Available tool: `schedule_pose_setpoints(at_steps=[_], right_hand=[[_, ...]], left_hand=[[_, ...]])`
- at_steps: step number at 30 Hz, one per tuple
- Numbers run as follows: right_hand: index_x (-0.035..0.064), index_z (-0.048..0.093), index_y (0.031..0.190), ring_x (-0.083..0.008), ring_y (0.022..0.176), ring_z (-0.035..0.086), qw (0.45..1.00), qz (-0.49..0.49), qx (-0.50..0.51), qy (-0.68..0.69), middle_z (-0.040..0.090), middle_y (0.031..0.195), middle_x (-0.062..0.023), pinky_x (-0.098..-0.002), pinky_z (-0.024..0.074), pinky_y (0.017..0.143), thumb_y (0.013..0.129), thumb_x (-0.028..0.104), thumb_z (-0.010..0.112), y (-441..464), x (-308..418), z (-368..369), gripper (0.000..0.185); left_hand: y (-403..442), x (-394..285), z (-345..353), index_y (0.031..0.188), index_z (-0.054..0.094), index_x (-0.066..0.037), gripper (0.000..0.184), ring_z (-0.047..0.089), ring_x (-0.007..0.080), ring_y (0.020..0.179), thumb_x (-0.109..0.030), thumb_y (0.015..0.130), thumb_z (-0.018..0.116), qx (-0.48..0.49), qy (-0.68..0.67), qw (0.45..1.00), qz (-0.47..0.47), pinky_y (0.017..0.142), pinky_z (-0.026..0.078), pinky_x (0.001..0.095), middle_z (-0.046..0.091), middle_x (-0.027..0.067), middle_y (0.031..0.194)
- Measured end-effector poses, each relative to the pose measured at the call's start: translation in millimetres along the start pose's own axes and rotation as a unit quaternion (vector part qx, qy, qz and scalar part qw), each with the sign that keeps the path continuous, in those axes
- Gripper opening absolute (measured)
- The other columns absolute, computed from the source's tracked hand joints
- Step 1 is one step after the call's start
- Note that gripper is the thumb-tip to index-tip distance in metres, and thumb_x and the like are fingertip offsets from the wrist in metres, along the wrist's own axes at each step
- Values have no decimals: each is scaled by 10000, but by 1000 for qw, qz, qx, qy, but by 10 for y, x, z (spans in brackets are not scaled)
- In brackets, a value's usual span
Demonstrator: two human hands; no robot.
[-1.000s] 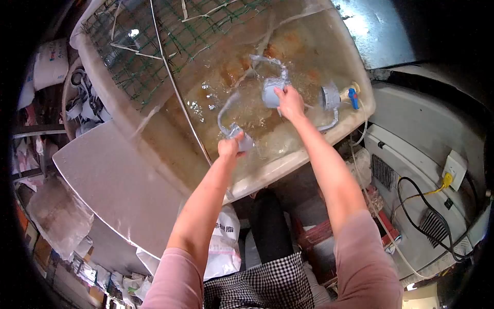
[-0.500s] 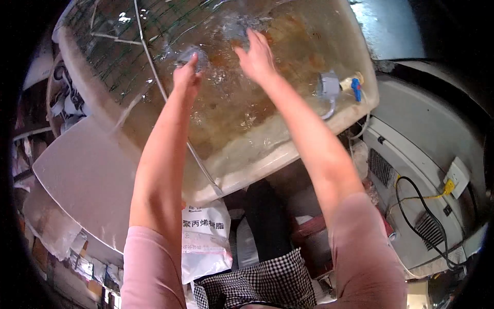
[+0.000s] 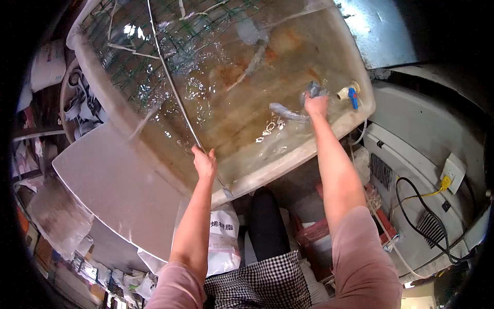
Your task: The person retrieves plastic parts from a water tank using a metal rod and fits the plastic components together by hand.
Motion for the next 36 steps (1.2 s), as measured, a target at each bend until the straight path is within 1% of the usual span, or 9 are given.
schedule_pose_setpoints(at_steps=[3,5,9,14,19,22,25,29,36], right_hand=[[-127,260,1233,-376,1065,547,999,-43,14,-3,518,1159,-293,-415,424,915,771,500,618,73,241,338,858],[-138,336,1199,-379,1077,537,995,0,47,89,526,1146,-294,-412,428,912,777,505,609,-133,570,465,817],[-83,531,1141,-353,1131,513,966,-136,155,153,517,1207,-267,-376,406,934,800,445,617,-325,1191,776,635],[-124,352,1282,-383,1218,419,929,-291,144,180,421,1286,-312,-375,337,1014,821,440,590,-1029,1583,580,766],[-47,386,1282,-233,1019,597,764,-168,549,295,623,1057,-148,-340,469,835,899,502,471,-1970,952,-315,675],[-58,398,1211,-176,808,638,787,-277,461,303,639,864,-130,-291,512,711,866,84,578,-2074,334,-556,414],[8,426,1219,-164,804,622,825,-275,371,325,619,934,-129,-318,499,677,881,94,541,-2167,-329,-888,367],[78,443,1287,-367,1097,518,908,-372,119,150,546,1185,-205,-372,437,876,914,194,499,-2666,-1464,-1596,394],[156,391,1351,-404,1032,537,963,-259,48,48,552,1167,-217,-445,444,852,930,231,445,-3161,-2675,-2048,431]], left_hand=[[191,104,143,1021,453,11,339,609,343,746,-148,796,651,43,38,998,-2,690,494,439,609,181,831],[132,-154,109,910,447,4,222,618,213,564,-119,843,619,91,-221,970,-48,493,489,306,608,128,702],[-61,-625,-118,964,442,-8,179,622,179,615,-128,894,556,159,-287,944,-41,529,503,292,615,121,744],[-332,-1072,-222,962,417,-5,202,613,151,616,-108,882,571,190,-418,888,3,520,497,273,593,86,684],[-941,-1573,-379,1023,419,13,271,630,191,743,-125,869,594,232,-323,916,57,628,503,300,628,125,825],[-1451,-1499,-301,1189,370,25,480,608,200,760,-164,837,637,279,-230,916,173,672,486,312,612,140,816],[-1956,-1341,-479,1258,383,7,530,584,188,770,-205,843,636,337,-192,895,220,720,474,318,602,146,811],[-2382,-984,-1086,988,598,15,303,632,290,816,-244,833,626,370,-137,889,234,718,484,367,609,203,868],[-2699,-204,-1754,921,588,37,275,635,333,765,-208,808,640,395,22,890,226,684,505,396,642,201,873]])
Point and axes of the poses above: each hand's wrist, its own y-axis towards the middle knuckle, its own z-axis out of the palm, x = y × z, the point moved 2 cm from there along y, towards the middle knuckle
